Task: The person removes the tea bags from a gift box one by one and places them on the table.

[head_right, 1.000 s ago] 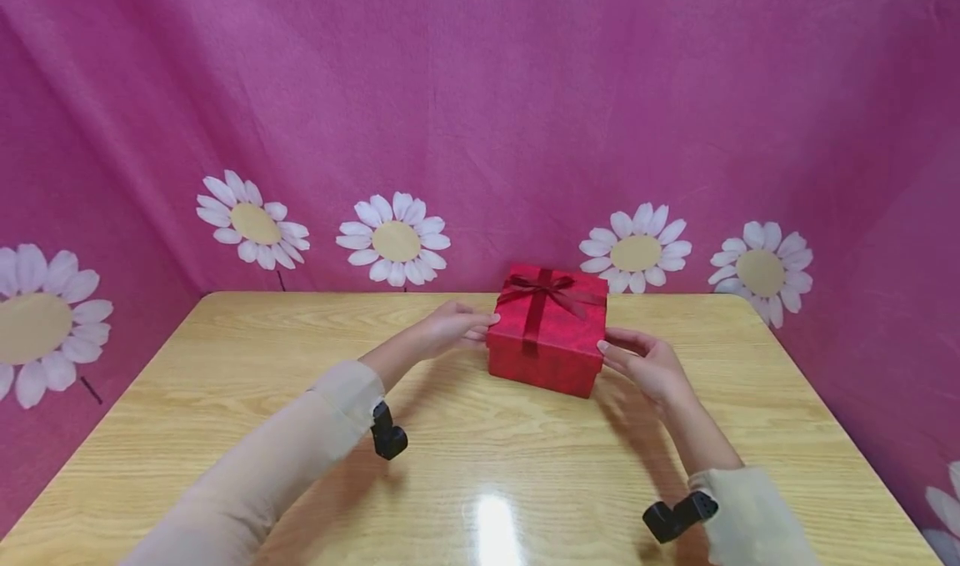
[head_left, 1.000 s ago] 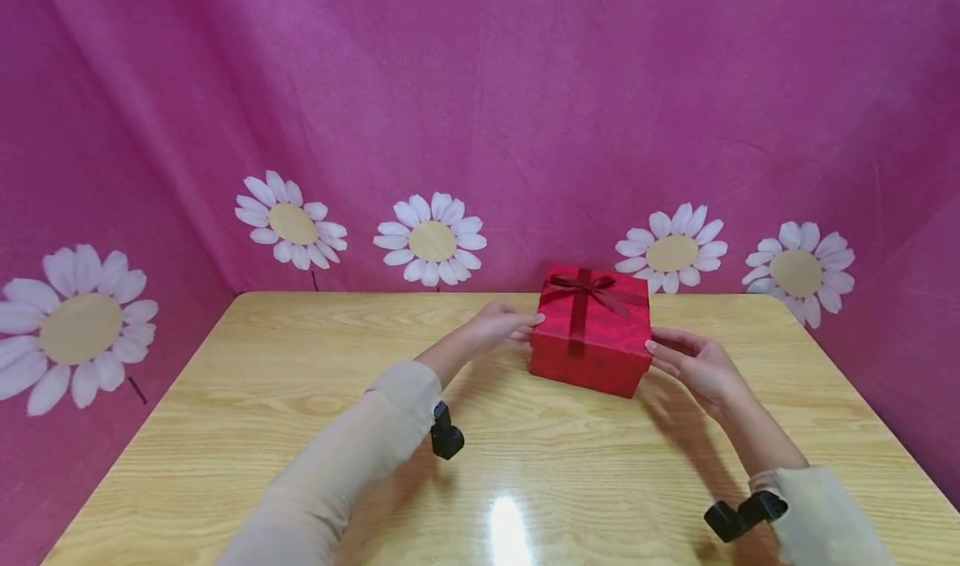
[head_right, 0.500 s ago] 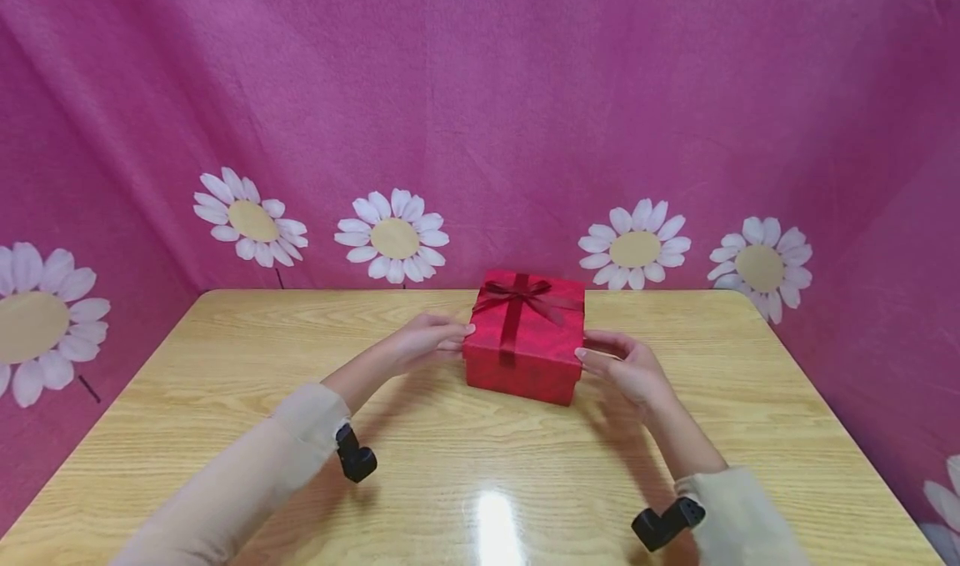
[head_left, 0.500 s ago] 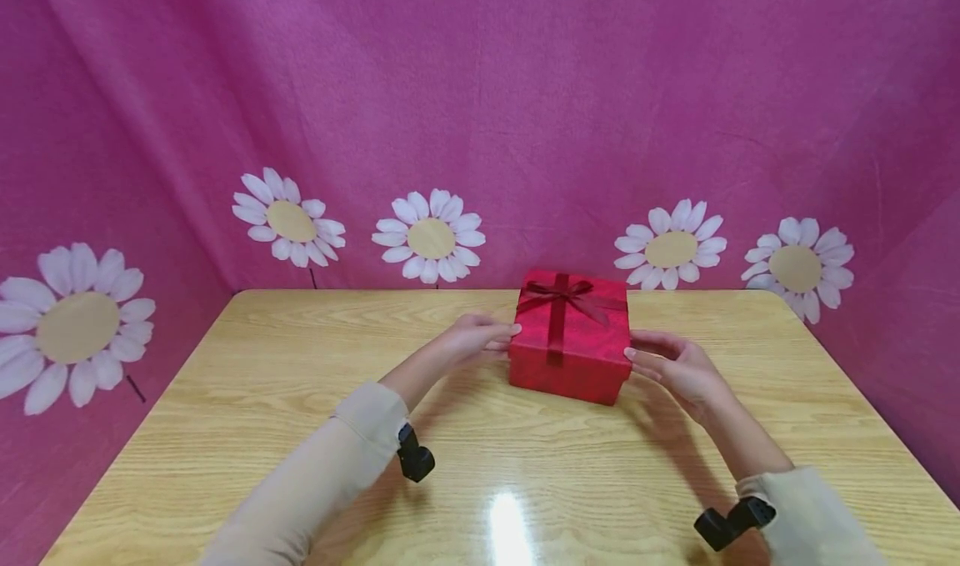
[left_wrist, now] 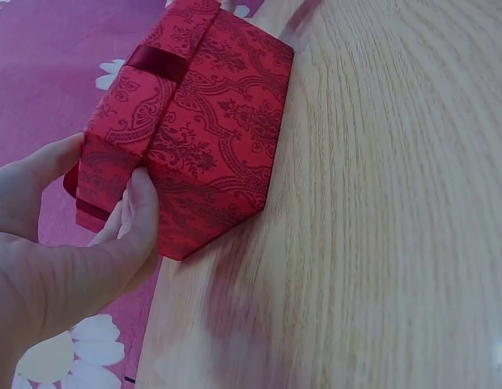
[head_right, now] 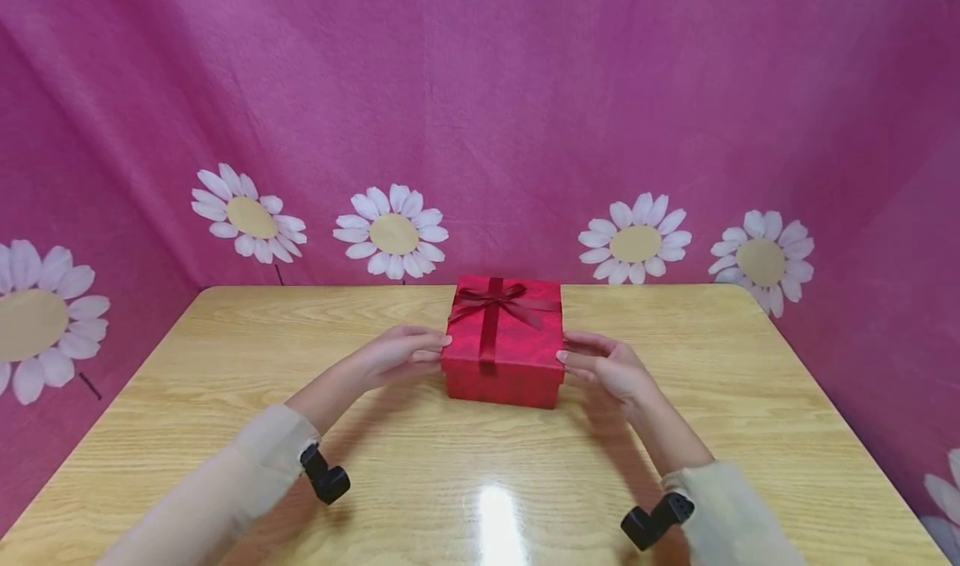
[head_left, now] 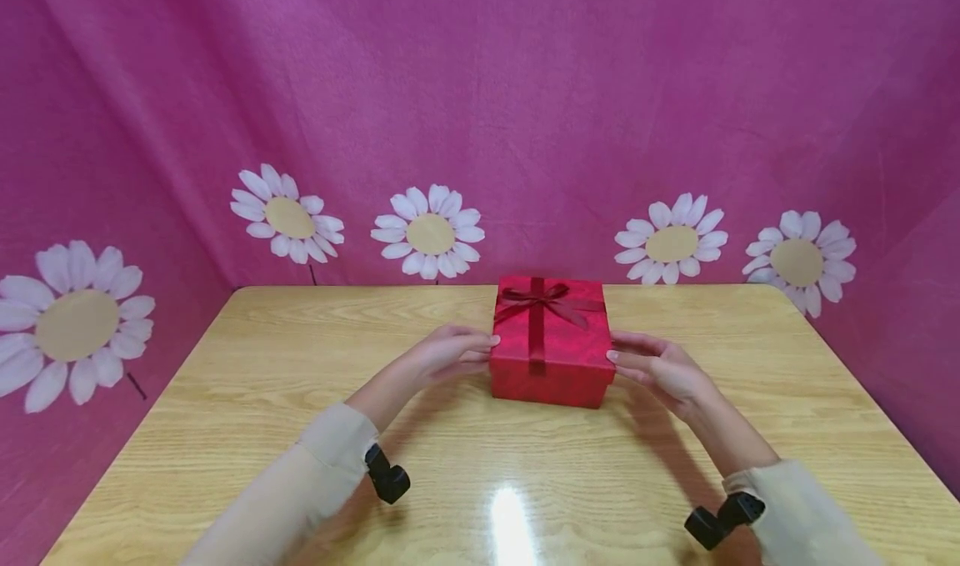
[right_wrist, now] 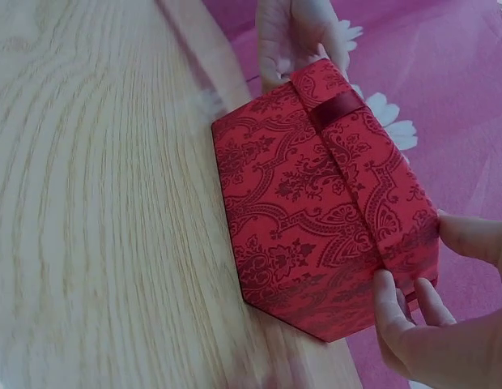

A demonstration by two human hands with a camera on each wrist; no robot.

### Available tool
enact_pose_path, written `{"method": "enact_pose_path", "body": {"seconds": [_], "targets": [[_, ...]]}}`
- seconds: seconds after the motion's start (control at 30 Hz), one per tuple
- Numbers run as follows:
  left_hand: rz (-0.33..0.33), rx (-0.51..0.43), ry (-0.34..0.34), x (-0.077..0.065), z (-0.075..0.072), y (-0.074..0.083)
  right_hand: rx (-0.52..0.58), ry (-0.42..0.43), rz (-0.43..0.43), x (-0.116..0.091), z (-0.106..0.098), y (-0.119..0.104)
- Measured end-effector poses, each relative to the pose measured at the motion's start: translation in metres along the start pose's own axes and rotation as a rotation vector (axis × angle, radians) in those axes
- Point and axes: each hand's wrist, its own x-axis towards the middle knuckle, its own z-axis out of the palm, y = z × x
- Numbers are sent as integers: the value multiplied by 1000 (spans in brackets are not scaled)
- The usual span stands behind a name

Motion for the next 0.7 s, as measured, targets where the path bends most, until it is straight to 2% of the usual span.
{"method": "enact_pose_path", "body": {"seconds": [0.17,0.27,0.43,0.63,0.7], "targets": [[-7,-20,1,-6,-6,-3,35,-74,13,10,-8,12],[-13,-15,8,-10,-8,-4,10,-91,14,11,-7,13],[-1,-27,10,-15,-10,-6,14,-69,31,9,2,12],[17,-20,35,-28,-18,-13,57,-139,52,22,-4,32],[12,-17,45,-33,-21,-17,52,-153,56,23,0,34]]}}
